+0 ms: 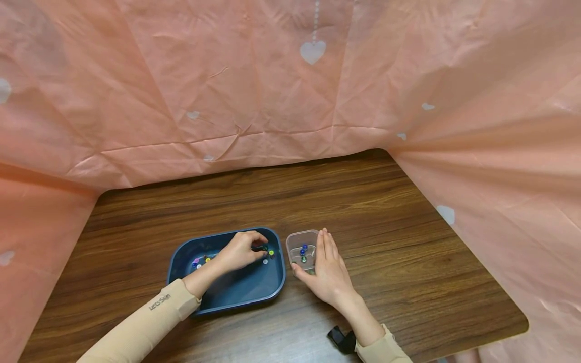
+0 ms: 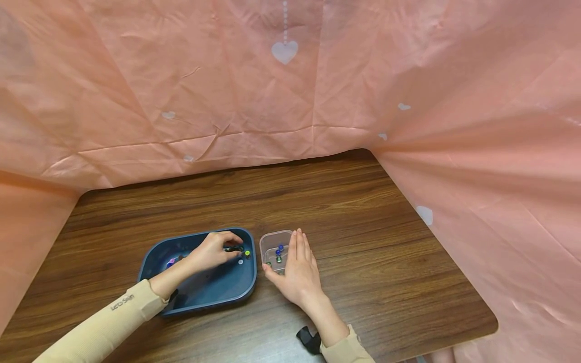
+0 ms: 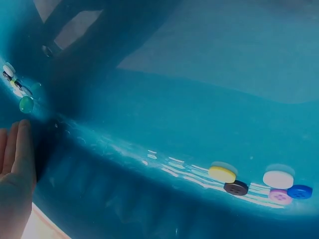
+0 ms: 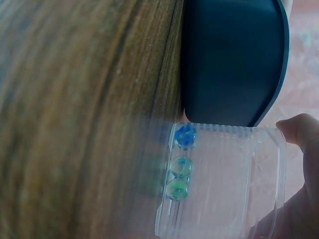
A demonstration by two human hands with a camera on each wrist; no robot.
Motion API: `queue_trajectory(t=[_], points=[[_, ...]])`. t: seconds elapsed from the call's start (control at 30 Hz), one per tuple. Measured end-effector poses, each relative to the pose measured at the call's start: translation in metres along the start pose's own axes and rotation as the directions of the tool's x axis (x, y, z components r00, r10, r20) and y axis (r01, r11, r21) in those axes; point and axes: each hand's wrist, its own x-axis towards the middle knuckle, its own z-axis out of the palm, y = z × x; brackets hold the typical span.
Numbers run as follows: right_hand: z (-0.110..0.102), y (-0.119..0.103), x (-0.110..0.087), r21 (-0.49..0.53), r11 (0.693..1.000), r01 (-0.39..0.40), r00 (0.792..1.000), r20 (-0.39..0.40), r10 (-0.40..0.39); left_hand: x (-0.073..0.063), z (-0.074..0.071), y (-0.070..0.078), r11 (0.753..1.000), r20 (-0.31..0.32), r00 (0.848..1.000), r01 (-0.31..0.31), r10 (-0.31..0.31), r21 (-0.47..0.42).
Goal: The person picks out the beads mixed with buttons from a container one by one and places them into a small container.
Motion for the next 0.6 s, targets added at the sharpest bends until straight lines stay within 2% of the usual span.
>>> queue_trajectory(t=[0.33, 0.6], points=[[-0.0009, -0.0013, 0.0009, 0.006, 1.0, -0.002, 1.0, -0.001, 0.002, 0.0014, 0.0044, -0.0028, 0.999, -0.01, 1.0, -0.008, 0.009, 0.045], [-0.0013, -0.0024, 0.0014, 0.0, 1.0, -0.006, 1.0, -0.001, 0.006, 0.003, 0.0087, -0.005, 0.997, -0.016, 0.999, -0.038, 0.039, 0.073]])
